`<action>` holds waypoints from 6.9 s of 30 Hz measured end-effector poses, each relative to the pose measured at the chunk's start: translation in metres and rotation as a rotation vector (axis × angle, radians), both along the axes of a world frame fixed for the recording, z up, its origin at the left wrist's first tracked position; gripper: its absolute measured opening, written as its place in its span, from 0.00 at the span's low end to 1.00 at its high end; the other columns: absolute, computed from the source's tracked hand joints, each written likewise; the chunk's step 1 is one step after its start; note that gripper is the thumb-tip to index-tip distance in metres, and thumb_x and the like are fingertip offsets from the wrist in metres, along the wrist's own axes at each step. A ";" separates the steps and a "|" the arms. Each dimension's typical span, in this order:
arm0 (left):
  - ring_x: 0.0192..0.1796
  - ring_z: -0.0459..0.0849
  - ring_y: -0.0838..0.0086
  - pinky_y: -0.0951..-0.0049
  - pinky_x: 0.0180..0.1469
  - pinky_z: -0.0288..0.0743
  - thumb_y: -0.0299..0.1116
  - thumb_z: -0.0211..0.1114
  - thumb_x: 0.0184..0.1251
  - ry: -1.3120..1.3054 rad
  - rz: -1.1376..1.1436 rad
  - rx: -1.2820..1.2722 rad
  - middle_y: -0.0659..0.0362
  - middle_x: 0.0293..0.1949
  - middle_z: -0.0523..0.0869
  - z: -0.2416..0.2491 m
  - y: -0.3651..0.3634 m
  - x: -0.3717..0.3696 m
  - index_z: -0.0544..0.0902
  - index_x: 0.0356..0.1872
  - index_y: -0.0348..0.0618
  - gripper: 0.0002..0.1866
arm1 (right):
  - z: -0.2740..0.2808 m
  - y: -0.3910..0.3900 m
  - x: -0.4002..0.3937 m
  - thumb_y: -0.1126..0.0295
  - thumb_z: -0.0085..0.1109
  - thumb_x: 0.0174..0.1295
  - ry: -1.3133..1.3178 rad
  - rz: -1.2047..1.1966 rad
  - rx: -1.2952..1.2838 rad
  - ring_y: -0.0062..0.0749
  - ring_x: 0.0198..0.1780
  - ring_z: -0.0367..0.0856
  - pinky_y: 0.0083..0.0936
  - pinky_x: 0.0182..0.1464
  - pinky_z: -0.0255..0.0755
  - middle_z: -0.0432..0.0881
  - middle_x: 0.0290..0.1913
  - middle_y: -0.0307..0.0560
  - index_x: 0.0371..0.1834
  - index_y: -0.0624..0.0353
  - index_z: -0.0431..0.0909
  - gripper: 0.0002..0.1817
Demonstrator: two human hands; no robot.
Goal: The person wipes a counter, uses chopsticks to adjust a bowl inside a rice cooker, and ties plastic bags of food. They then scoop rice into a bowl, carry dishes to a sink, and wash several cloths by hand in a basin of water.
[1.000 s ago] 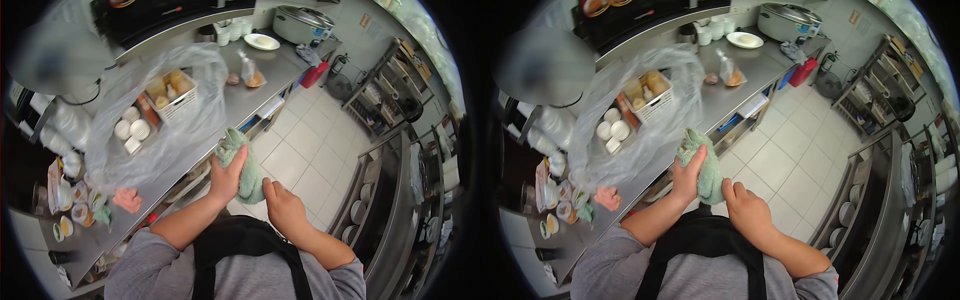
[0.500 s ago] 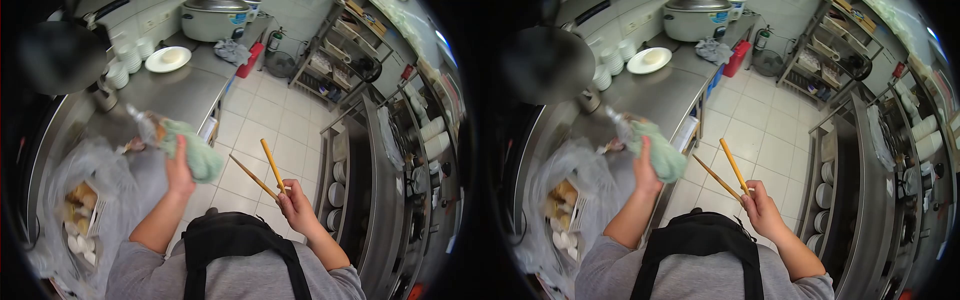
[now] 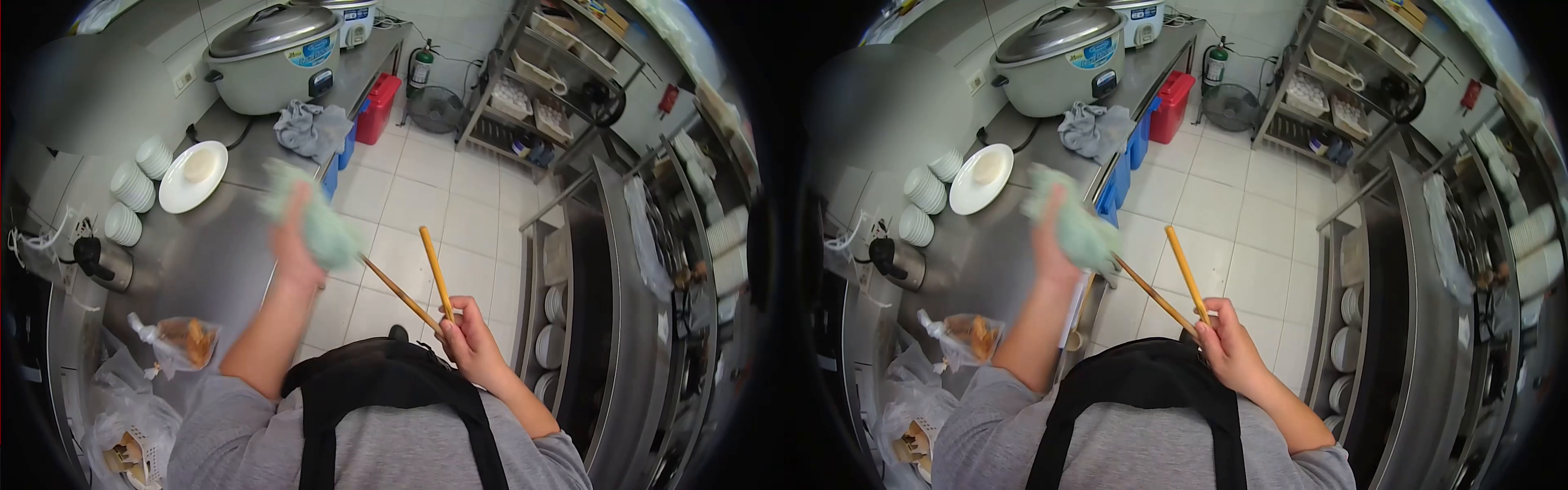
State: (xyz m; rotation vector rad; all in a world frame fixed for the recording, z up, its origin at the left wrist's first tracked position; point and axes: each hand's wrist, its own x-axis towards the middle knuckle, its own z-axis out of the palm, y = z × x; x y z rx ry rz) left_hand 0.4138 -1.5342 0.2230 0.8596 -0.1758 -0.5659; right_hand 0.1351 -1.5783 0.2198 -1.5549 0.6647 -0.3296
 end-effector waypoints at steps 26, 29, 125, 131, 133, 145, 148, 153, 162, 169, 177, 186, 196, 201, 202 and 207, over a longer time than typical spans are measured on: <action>0.36 0.76 0.78 0.76 0.39 0.70 0.29 0.67 0.63 -0.824 -0.148 0.005 0.61 0.34 0.80 0.046 -0.334 0.310 0.75 0.40 0.41 0.10 | 0.116 -0.473 0.415 0.70 0.53 0.68 0.065 0.785 -0.738 0.54 0.30 0.80 0.41 0.30 0.70 0.80 0.30 0.54 0.51 0.55 0.66 0.11; 0.31 0.75 0.68 0.70 0.34 0.69 0.29 0.72 0.55 -1.172 -0.145 -0.005 0.57 0.30 0.76 0.078 -0.333 0.346 0.79 0.37 0.40 0.12 | 0.145 -0.519 0.463 0.67 0.52 0.70 -0.002 1.028 -0.665 0.49 0.29 0.79 0.37 0.31 0.69 0.79 0.29 0.50 0.51 0.55 0.66 0.11; 0.45 0.83 0.53 0.54 0.45 0.75 0.37 0.67 0.54 -1.892 -0.193 1.947 0.54 0.38 0.86 0.240 -0.886 0.875 0.81 0.41 0.54 0.12 | 0.057 -1.033 0.994 0.68 0.64 0.59 -0.770 1.016 -0.956 0.53 0.32 0.82 0.39 0.38 0.78 0.84 0.32 0.54 0.39 0.61 0.82 0.09; 0.44 0.83 0.53 0.54 0.45 0.75 0.37 0.66 0.53 -1.868 -0.188 1.944 0.54 0.38 0.86 0.239 -0.885 0.865 0.82 0.39 0.54 0.11 | 0.099 -1.057 0.976 0.68 0.64 0.60 -0.612 0.976 -0.754 0.41 0.30 0.83 0.33 0.34 0.75 0.84 0.30 0.51 0.37 0.63 0.82 0.09; 0.44 0.84 0.52 0.53 0.45 0.75 0.37 0.66 0.53 -1.854 -0.188 1.956 0.54 0.37 0.86 0.236 -0.890 0.867 0.82 0.39 0.53 0.10 | 0.102 -1.059 0.975 0.65 0.63 0.62 -0.355 1.157 -0.822 0.40 0.35 0.82 0.35 0.40 0.73 0.83 0.32 0.50 0.40 0.63 0.81 0.12; 0.45 0.85 0.61 0.61 0.45 0.79 0.37 0.68 0.55 -1.953 -0.152 2.181 0.61 0.39 0.82 0.178 -0.903 0.837 0.79 0.48 0.62 0.17 | 0.046 -1.208 0.876 0.68 0.61 0.62 -0.146 0.243 -0.903 0.39 0.47 0.75 0.30 0.51 0.67 0.79 0.42 0.46 0.42 0.62 0.82 0.10; 0.45 0.85 0.62 0.63 0.44 0.79 0.35 0.65 0.59 -1.928 -0.086 2.289 0.60 0.41 0.82 0.174 -0.910 0.831 0.78 0.52 0.66 0.19 | 0.031 -1.221 0.859 0.70 0.59 0.63 -0.188 0.232 -0.861 0.36 0.47 0.75 0.28 0.49 0.67 0.79 0.42 0.46 0.43 0.62 0.81 0.09; 0.46 0.85 0.62 0.65 0.45 0.80 0.30 0.63 0.59 -1.682 -0.067 2.490 0.59 0.47 0.83 0.181 -0.902 0.811 0.63 0.70 0.79 0.38 | 0.054 -1.177 0.854 0.73 0.59 0.62 -0.406 0.237 -0.887 0.35 0.47 0.73 0.28 0.51 0.67 0.77 0.46 0.48 0.47 0.62 0.79 0.11; 0.44 0.84 0.55 0.56 0.45 0.76 0.42 0.70 0.50 -1.301 0.611 2.355 0.54 0.43 0.85 0.273 -0.741 0.587 0.70 0.66 0.70 0.37 | 0.033 -1.155 0.857 0.75 0.55 0.63 -0.534 0.311 -0.840 0.29 0.47 0.71 0.22 0.45 0.63 0.73 0.52 0.45 0.49 0.60 0.79 0.12; 0.50 0.83 0.60 0.67 0.54 0.76 0.14 0.62 0.46 -0.932 1.229 2.084 0.57 0.51 0.84 0.190 -0.591 0.332 0.74 0.65 0.60 0.41 | 0.016 -1.063 0.811 0.75 0.54 0.65 -0.610 0.537 -0.804 0.32 0.50 0.73 0.22 0.44 0.66 0.74 0.51 0.47 0.47 0.61 0.79 0.09; 0.41 0.81 0.77 0.75 0.53 0.74 0.17 0.57 0.49 0.128 1.602 1.528 0.59 0.36 0.85 -0.028 -0.520 0.023 0.74 0.65 0.46 0.35 | -0.017 -0.784 0.668 0.75 0.62 0.57 -0.750 1.374 -0.632 0.44 0.47 0.76 0.31 0.50 0.71 0.75 0.47 0.53 0.43 0.61 0.80 0.11; 0.39 0.82 0.77 0.74 0.47 0.76 0.19 0.60 0.55 0.502 1.741 1.289 0.58 0.35 0.85 -0.075 -0.542 -0.140 0.71 0.67 0.46 0.33 | -0.136 -0.511 0.616 0.61 0.67 0.57 -0.700 1.692 -0.887 0.60 0.72 0.58 0.44 0.67 0.61 0.55 0.73 0.63 0.68 0.53 0.63 0.36; 0.39 0.82 0.76 0.74 0.47 0.76 0.20 0.61 0.56 0.702 1.981 1.277 0.58 0.37 0.85 -0.105 -0.479 -0.210 0.68 0.68 0.43 0.34 | -0.189 -0.341 0.609 0.36 0.64 0.49 -0.485 1.548 -1.335 0.60 0.78 0.32 0.68 0.70 0.38 0.43 0.77 0.65 0.77 0.53 0.47 0.58; 0.39 0.82 0.77 0.74 0.47 0.76 0.20 0.62 0.56 0.812 2.013 1.234 0.57 0.36 0.85 -0.102 -0.394 -0.221 0.69 0.68 0.44 0.34 | -0.174 -0.236 0.565 0.41 0.68 0.47 -0.671 1.751 -1.357 0.60 0.78 0.37 0.66 0.71 0.40 0.49 0.75 0.63 0.73 0.50 0.56 0.51; 0.39 0.82 0.76 0.74 0.47 0.76 0.20 0.62 0.55 0.851 1.949 1.257 0.57 0.36 0.85 -0.095 -0.372 -0.222 0.70 0.68 0.45 0.34 | -0.179 -0.208 0.557 0.41 0.68 0.47 -0.681 1.777 -1.361 0.60 0.78 0.37 0.66 0.71 0.40 0.49 0.75 0.63 0.73 0.50 0.56 0.51; 0.38 0.81 0.77 0.75 0.48 0.75 0.21 0.62 0.55 0.977 1.895 1.284 0.59 0.34 0.84 -0.114 -0.296 -0.241 0.69 0.69 0.48 0.35 | -0.197 -0.070 0.498 0.68 0.73 0.41 -1.014 2.073 -0.935 0.60 0.75 0.50 0.60 0.69 0.51 0.61 0.69 0.57 0.57 0.47 0.70 0.35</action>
